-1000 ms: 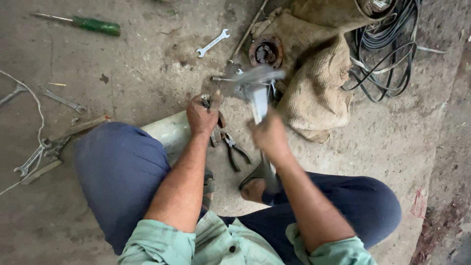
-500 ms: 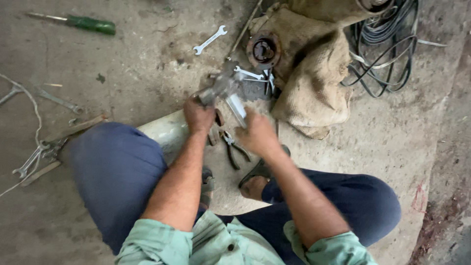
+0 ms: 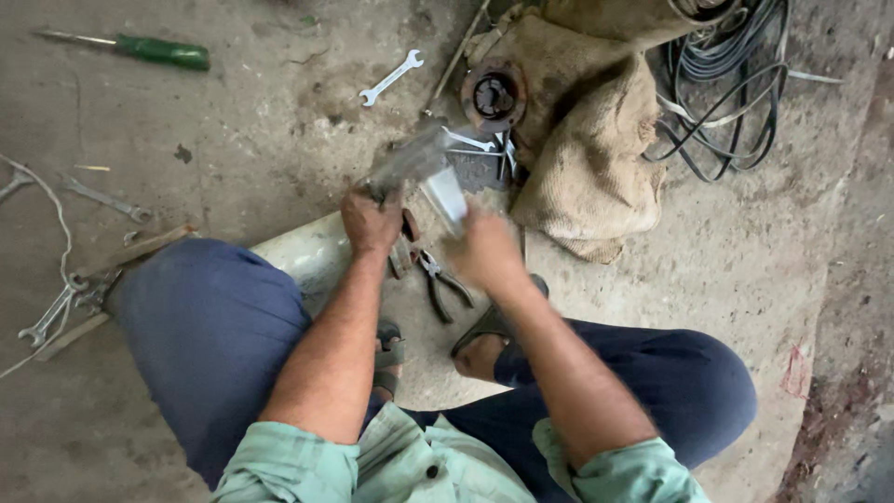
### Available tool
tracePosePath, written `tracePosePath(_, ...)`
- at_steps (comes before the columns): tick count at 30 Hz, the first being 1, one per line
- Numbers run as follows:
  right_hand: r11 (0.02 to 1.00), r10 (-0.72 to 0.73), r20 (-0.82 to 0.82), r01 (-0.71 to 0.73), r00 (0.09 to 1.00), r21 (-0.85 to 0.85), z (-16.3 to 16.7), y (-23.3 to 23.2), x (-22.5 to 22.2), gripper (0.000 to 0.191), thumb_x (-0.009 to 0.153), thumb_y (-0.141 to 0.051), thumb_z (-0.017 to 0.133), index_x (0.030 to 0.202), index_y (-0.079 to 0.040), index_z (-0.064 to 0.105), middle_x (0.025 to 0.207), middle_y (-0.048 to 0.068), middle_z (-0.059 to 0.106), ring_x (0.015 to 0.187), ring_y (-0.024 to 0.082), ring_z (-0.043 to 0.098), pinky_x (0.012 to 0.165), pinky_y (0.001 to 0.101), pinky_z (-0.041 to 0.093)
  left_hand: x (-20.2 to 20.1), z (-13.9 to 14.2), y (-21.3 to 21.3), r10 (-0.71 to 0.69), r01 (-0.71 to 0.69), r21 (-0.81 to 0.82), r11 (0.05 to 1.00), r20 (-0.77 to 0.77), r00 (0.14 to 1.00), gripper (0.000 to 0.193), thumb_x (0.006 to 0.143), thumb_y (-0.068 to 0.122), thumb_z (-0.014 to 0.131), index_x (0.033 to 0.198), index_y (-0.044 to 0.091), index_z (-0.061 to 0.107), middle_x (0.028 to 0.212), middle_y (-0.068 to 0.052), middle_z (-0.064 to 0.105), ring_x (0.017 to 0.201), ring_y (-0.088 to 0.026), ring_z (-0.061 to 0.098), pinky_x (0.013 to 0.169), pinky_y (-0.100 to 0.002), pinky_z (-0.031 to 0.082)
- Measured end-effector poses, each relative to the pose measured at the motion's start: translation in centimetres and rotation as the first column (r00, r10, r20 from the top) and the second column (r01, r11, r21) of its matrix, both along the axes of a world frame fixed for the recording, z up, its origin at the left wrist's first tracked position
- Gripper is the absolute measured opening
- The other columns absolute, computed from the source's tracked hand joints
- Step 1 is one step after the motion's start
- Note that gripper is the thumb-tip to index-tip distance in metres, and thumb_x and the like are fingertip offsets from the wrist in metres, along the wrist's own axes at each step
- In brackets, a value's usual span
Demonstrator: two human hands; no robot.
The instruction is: The person sits on the floor and uses a hammer and chisel to remove a metal ring from a cylindrical motor. They repeatedly strike the chisel to loosen the ring, then use pliers to pull it off.
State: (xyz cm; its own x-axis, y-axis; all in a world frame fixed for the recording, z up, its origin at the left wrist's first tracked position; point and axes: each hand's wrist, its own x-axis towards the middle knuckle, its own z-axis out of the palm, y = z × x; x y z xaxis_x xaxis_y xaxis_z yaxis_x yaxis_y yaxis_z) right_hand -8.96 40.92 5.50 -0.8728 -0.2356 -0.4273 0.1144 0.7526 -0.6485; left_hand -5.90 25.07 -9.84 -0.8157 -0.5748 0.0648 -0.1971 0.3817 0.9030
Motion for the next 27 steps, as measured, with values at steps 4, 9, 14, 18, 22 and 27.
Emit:
tracePosePath(4, 0.978, 0.084, 0.125, -0.106, 0.989, 0.182, -2.9, 1.9, -0.6, 0.039, 0.084, -0.021, 0.077, 0.112, 0.000, 0.061, 0.087, 0.020, 0.072, 0.075, 0.027, 0.071, 0.065, 0.0397, 0.057, 0.2, -0.1, 0.1, 0.005, -0.024, 0.123, 0.992, 0.153, 0.988, 0.045, 0.090, 0.039, 0.076, 0.069, 0.001, 0.063, 0.061, -0.015, 0.064, 0.053, -0.030, 0.061, 0.057, -0.046, 0.047)
tracePosePath(9, 0.951, -0.306, 0.287, 0.278, 0.908, 0.135, -4.4, 3.3, -2.1, 0.042, 0.083, -0.013, 0.076, 0.119, -0.001, 0.057, 0.081, 0.014, 0.068, 0.063, 0.022, 0.065, 0.053, 0.0354, 0.055, 0.2, -0.3, 0.2, 0.007, -0.021, 0.069, 0.997, 0.194, 0.981, 0.058, 0.095, 0.048, 0.073, 0.063, 0.002, 0.059, 0.058, -0.015, 0.059, 0.052, -0.032, 0.056, 0.056, -0.048, 0.042)
tracePosePath(14, 0.838, -0.498, 0.295, 0.541, 0.815, -0.080, -6.8, 5.5, -2.5, 0.037, 0.087, -0.009, 0.076, 0.118, 0.002, 0.058, 0.073, 0.008, 0.063, 0.053, 0.016, 0.055, 0.044, 0.0327, 0.047, -1.0, 0.4, 0.1, 0.114, -0.148, 0.183, 0.972, 0.182, 0.977, 0.064, 0.098, 0.053, 0.068, 0.060, 0.004, 0.054, 0.054, -0.009, 0.053, 0.052, -0.024, 0.051, 0.055, -0.044, 0.040)
tracePosePath(18, 0.882, -0.472, 0.134, 0.466, 0.871, 0.072, -10.2, 7.6, -2.4, 0.037, 0.086, -0.015, 0.080, 0.112, 0.003, 0.061, 0.073, 0.009, 0.064, 0.052, 0.017, 0.060, 0.045, 0.0346, 0.051, -2.7, 2.4, -1.1, 0.165, -0.160, 0.418, 0.894, 0.025, 0.986, 0.058, 0.101, 0.057, 0.059, 0.065, 0.012, 0.061, 0.060, 0.003, 0.063, 0.055, -0.010, 0.060, 0.057, -0.034, 0.048)
tracePosePath(22, 0.964, -0.244, 0.236, 0.208, 0.941, 0.165, -13.1, 8.2, -1.6, 0.033, 0.086, -0.023, 0.081, 0.109, -0.004, 0.066, 0.073, 0.013, 0.067, 0.055, 0.021, 0.062, 0.047, 0.0380, 0.052, -3.9, 4.6, -2.3, 0.308, -0.253, 0.578, 0.776, 0.004, 0.951, 0.058, 0.102, 0.054, 0.060, 0.065, 0.009, 0.063, 0.060, 0.000, 0.063, 0.056, -0.011, 0.054, 0.057, -0.032, 0.041)
tracePosePath(27, 0.944, 0.166, 0.039, -0.171, 0.985, 0.282, -17.8, 7.2, -0.4, 0.038, 0.083, -0.032, 0.082, 0.106, -0.004, 0.072, 0.085, 0.017, 0.071, 0.073, 0.034, 0.070, 0.063, 0.0468, 0.055, -3.6, 3.2, -3.1, 0.447, -0.392, 0.651, 0.650, 0.090, 0.890, 0.055, 0.100, 0.050, 0.062, 0.067, 0.006, 0.063, 0.060, -0.003, 0.066, 0.055, -0.011, 0.057, 0.056, -0.032, 0.043)
